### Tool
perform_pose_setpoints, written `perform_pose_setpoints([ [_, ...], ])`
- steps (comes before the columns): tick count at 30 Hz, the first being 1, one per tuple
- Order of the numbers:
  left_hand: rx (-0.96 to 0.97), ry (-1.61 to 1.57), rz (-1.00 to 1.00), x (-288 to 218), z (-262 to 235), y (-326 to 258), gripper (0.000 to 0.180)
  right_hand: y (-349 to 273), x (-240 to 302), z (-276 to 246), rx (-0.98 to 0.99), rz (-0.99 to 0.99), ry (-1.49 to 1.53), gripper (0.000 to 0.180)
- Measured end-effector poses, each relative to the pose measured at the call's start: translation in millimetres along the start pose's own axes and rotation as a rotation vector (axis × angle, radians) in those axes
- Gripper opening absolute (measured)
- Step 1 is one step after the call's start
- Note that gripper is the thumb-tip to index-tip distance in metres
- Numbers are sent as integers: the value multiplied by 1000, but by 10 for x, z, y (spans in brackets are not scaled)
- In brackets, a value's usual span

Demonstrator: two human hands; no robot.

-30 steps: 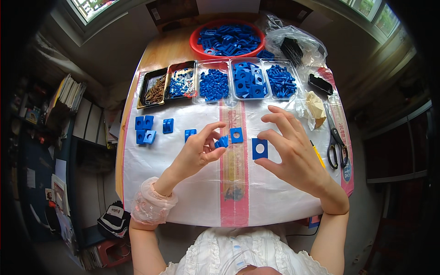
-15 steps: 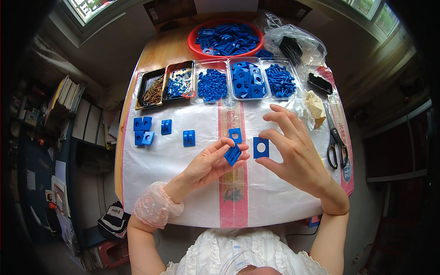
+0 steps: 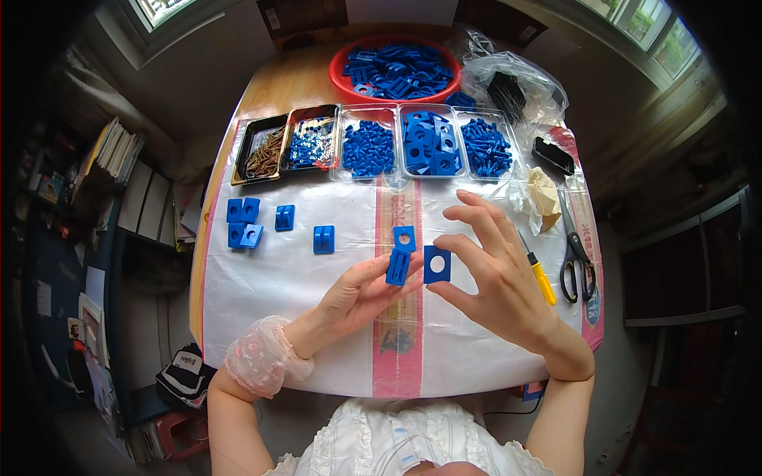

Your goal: The recorder is assembling small blue plastic housing components by applying glue from a bottle and joining pieces together.

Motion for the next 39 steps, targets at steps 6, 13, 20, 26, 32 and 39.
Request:
perform_pose_setpoints([
  [6,-37,-91,28,-5,-80,-12,48,17,-13,41,5,25,-31,38],
  [13,41,-149,22,-12,-113,20,42,37,1,62,28,9,-4,38],
  [20,93,-88,-7,41,-100,24,42,48,-1,47,27,31,-42,39],
  [26,31,13,-25,90,-145,44,38,56,18,54,25,13,-24,36],
  [32,7,39,-72,131,-193,54,38,59,21,66,27,15,-18,36],
  [39,-8,28,-51,177,-187,91,35,43,61,132,29,-22,9,39],
])
Point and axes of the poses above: each hand's wrist, its own y-axis towards the middle knuckle, its own z-axis out of the palm, x = y × z, the point moved 8 cm from there along y, towards the middle knuckle, and after that the axes turned 13 degrees about -z, right-handed, at the moved point
